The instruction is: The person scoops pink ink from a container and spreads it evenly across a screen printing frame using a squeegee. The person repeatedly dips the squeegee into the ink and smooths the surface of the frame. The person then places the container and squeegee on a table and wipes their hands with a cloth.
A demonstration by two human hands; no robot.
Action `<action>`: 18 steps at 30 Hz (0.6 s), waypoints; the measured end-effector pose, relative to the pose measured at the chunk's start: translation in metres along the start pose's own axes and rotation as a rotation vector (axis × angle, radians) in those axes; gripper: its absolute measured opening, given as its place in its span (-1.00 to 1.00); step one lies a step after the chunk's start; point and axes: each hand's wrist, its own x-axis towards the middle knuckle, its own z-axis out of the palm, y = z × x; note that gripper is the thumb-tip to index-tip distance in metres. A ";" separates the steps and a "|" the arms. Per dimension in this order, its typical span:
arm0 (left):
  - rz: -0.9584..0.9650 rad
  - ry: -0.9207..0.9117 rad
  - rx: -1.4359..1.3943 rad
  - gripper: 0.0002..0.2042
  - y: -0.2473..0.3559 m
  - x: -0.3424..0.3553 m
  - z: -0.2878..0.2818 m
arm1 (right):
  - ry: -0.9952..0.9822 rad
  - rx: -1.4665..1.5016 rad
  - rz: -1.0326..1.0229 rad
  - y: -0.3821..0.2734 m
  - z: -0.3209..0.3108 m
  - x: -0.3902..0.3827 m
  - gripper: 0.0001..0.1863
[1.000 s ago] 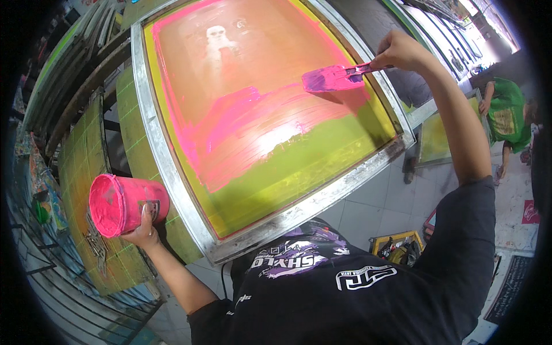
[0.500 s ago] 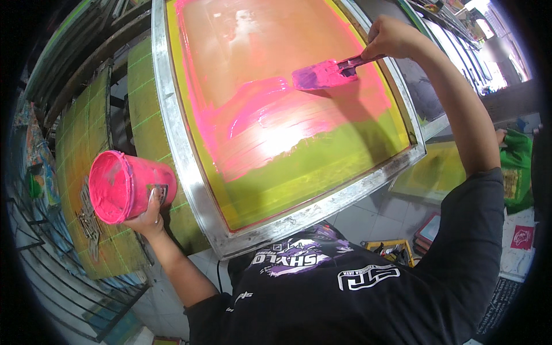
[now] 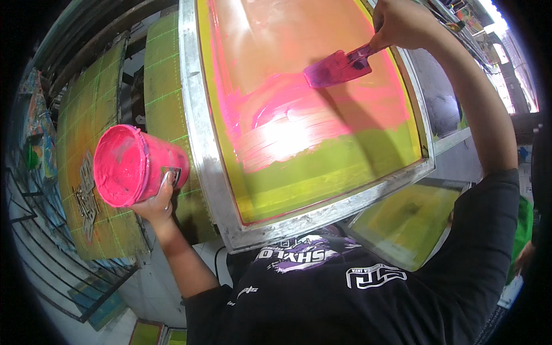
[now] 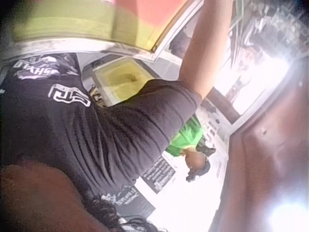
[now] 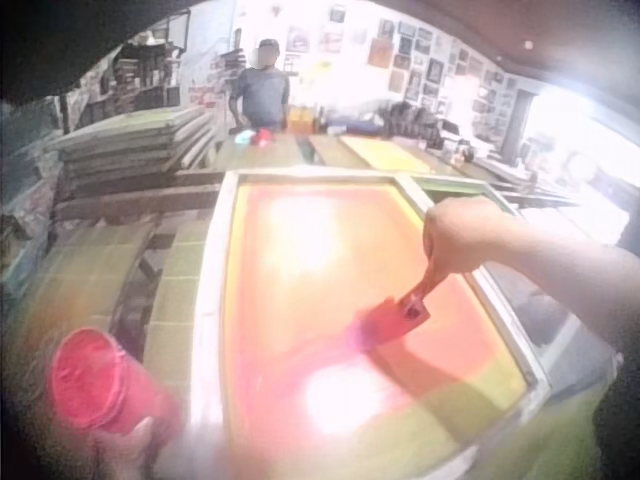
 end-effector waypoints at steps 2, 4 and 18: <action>0.032 0.001 0.023 -0.31 -0.001 0.001 0.000 | -0.020 0.041 -0.054 -0.004 -0.012 -0.002 -0.42; 0.065 -0.010 0.099 -0.24 -0.003 0.002 -0.002 | -0.030 0.027 -0.065 -0.011 -0.021 -0.004 -0.42; 0.047 -0.092 0.092 -0.17 -0.013 0.003 -0.011 | 0.018 0.030 -0.244 -0.033 -0.024 0.004 -0.41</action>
